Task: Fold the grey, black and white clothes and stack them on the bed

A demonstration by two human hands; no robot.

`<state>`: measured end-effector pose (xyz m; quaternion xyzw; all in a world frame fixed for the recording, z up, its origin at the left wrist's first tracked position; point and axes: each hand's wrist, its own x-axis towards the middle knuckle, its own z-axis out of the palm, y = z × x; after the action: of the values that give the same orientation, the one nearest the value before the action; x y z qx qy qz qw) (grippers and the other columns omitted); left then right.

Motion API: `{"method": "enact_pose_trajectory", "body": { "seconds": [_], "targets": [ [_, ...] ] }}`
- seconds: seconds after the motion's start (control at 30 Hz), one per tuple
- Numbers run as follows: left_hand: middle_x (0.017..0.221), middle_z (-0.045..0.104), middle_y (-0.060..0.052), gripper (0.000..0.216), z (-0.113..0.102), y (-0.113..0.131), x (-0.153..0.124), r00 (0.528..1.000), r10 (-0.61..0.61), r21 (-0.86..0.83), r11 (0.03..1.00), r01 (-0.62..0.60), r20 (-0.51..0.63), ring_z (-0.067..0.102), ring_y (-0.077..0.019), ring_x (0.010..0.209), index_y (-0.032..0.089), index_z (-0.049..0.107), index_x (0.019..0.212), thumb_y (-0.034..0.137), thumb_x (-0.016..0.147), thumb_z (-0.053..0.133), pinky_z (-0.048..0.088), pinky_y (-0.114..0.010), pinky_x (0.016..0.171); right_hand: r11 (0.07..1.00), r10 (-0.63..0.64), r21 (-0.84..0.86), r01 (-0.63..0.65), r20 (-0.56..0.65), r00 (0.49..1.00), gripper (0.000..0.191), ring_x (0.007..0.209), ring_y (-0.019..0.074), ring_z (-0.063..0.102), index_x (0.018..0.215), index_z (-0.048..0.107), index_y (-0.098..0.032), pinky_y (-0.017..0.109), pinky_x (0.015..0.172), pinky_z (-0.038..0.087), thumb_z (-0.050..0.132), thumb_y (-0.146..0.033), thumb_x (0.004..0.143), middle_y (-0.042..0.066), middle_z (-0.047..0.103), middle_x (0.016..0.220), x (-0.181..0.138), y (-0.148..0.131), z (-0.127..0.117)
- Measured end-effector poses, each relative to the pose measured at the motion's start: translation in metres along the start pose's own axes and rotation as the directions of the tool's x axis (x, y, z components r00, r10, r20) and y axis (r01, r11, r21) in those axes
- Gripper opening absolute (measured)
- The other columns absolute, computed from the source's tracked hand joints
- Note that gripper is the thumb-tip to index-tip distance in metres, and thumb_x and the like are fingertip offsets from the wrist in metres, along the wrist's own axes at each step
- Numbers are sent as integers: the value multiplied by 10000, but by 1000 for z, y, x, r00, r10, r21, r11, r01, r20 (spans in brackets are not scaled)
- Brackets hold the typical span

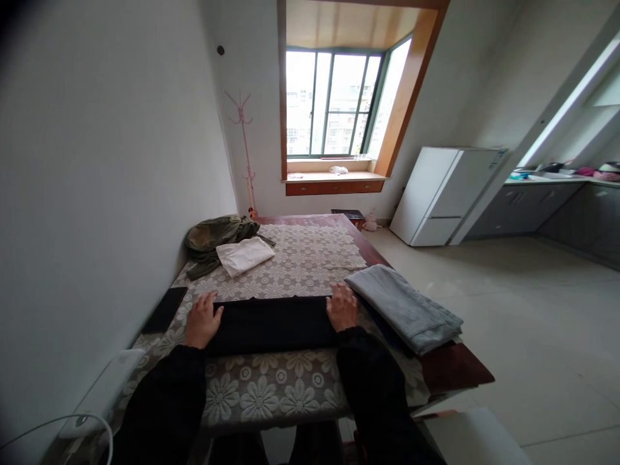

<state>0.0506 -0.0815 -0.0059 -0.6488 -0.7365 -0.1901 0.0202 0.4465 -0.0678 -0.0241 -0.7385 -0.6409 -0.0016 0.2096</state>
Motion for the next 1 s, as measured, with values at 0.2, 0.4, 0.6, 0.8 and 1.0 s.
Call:
{"method": "enact_pose_trajectory", "body": {
  "seconds": [0.2, 0.4, 0.6, 0.8, 1.0],
  "targets": [
    [1594, 500, -104, 519, 50, 90, -33, 910, 384, -67, 923, -379, 156, 351, -308, 1520, 215, 512, 1508, 290, 1011, 381, 230, -585, 1252, 904, -426, 109, 413, 160, 890, 506, 1494, 297, 372, 1503, 514, -233, 491, 1231, 234, 419, -351, 1021, 76, 495, 1591, -39, -104, 41],
    [1672, 374, -56, 612, 81, 100, -45, 894, 425, -36, 905, -424, 140, 227, -299, 1577, 234, 355, 1610, 267, 998, 356, 137, -600, 1275, 908, -419, 86, 410, 190, 888, 577, 1554, 300, 271, 1590, 389, -150, 536, 1268, 115, 331, -332, 1046, 104, 377, 1657, -48, -114, 63],
    [1675, 367, -51, 633, 82, 97, -42, 898, 410, -35, 911, -410, 157, 211, -296, 1583, 251, 332, 1619, 269, 987, 369, 109, -601, 1280, 916, -402, 89, 392, 210, 891, 594, 1559, 291, 263, 1616, 335, -166, 536, 1271, 100, 326, -322, 1043, 90, 369, 1661, -47, -111, 62],
    [1678, 363, -43, 612, 82, 99, -42, 910, 374, -65, 927, -369, 178, 231, -279, 1576, 247, 354, 1611, 305, 1001, 349, 100, -574, 1287, 922, -385, 64, 382, 249, 889, 594, 1572, 273, 227, 1623, 316, -173, 506, 1281, 75, 311, -345, 1054, 66, 303, 1692, -49, -114, 65],
    [1671, 375, -65, 622, 72, 70, -39, 946, 279, -65, 960, -272, 163, 237, -300, 1571, 246, 368, 1603, 443, 1013, 372, 73, -594, 1278, 950, -306, 12, 311, 205, 929, 615, 1562, 268, 246, 1616, 335, -198, 515, 1281, 66, 313, -438, 1050, 45, 341, 1679, -42, -72, 64]
  ]
}}
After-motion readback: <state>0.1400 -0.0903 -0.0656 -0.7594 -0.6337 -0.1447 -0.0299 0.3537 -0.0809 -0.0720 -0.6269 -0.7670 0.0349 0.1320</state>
